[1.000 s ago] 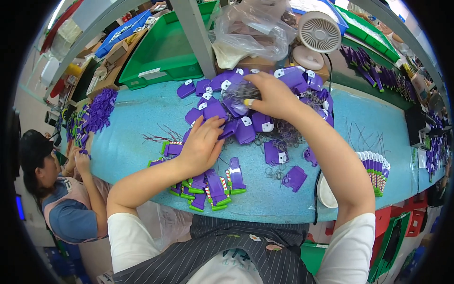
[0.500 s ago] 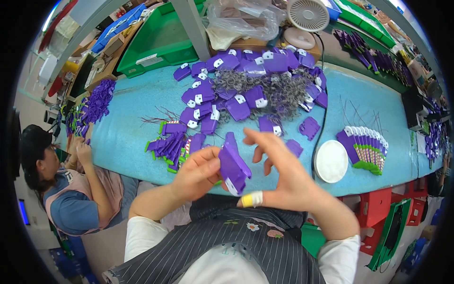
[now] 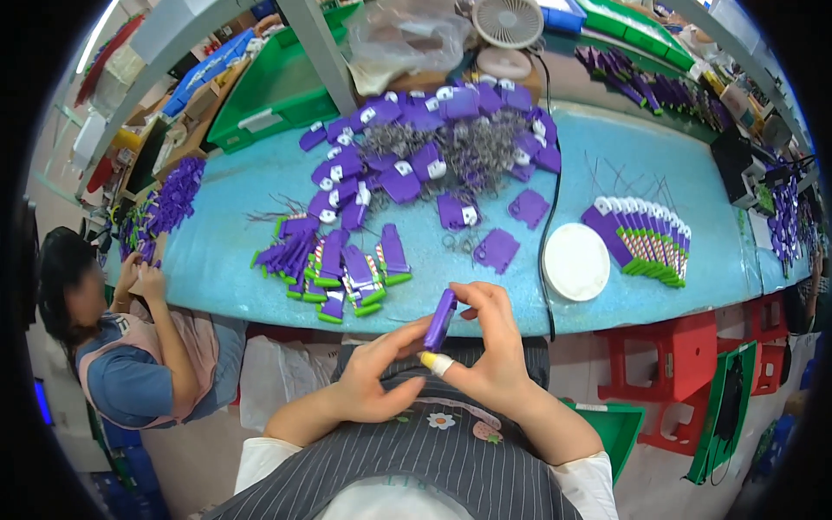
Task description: The person assembles small purple and green plastic components by hand at a factory workstation, joining them with adhesive from a bowl and attaching metal loops.
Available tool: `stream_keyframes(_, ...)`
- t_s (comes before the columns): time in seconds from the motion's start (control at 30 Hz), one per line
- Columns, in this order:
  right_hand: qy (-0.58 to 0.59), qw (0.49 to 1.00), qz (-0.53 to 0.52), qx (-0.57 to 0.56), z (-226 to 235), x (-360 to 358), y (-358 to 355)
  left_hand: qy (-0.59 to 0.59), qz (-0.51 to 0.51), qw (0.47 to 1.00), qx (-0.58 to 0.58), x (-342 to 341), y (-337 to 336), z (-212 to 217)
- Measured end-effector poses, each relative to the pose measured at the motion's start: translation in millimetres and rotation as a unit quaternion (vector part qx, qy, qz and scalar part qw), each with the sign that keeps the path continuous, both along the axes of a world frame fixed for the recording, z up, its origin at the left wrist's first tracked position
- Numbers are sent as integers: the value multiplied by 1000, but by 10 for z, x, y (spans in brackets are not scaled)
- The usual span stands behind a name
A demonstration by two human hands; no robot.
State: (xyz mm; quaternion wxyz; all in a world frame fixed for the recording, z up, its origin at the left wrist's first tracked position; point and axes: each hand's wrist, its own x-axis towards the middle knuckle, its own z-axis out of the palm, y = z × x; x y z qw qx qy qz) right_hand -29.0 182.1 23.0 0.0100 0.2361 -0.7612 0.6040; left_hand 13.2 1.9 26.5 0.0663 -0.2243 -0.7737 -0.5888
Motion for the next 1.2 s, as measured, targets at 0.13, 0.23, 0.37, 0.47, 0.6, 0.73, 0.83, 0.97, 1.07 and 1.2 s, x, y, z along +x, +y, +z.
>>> stream_keyframes(0.13,52,994,-1,101,-83,139,-56,-118,-74,990,-23,34,-143,-167)
stream_keyframes(0.23,61,991,3,123,-217,154,-96,-97,-51,991,-80,42,-130,-219)
stream_keyframes(0.37,105,980,26,165,-261,23,-131,-193,6,976,-103,79,-110,-348)
stream_keyframes(0.47,80,984,35,157,-249,-64,-147,-260,58,964,4,25,-205,-448)
stream_keyframes(0.6,49,966,30,251,-215,-346,-109,-419,87,863,267,4,-528,-508)
stream_keyframes(0.73,86,943,14,322,-79,-594,-312,-392,-30,900,188,84,-835,-498)
stream_keyframes(0.83,125,923,107,347,-83,-674,-669,-326,26,915,236,54,-854,-500)
stream_keyframes(0.97,147,915,153,344,-193,-732,-902,-303,125,904,275,-68,-750,-518)
stream_keyframes(1.07,217,900,170,339,-262,-649,-792,-311,153,891,293,-138,-632,-509)
stream_keyframes(1.2,95,939,171,282,-357,-622,-476,-328,147,905,226,-185,-565,-467)
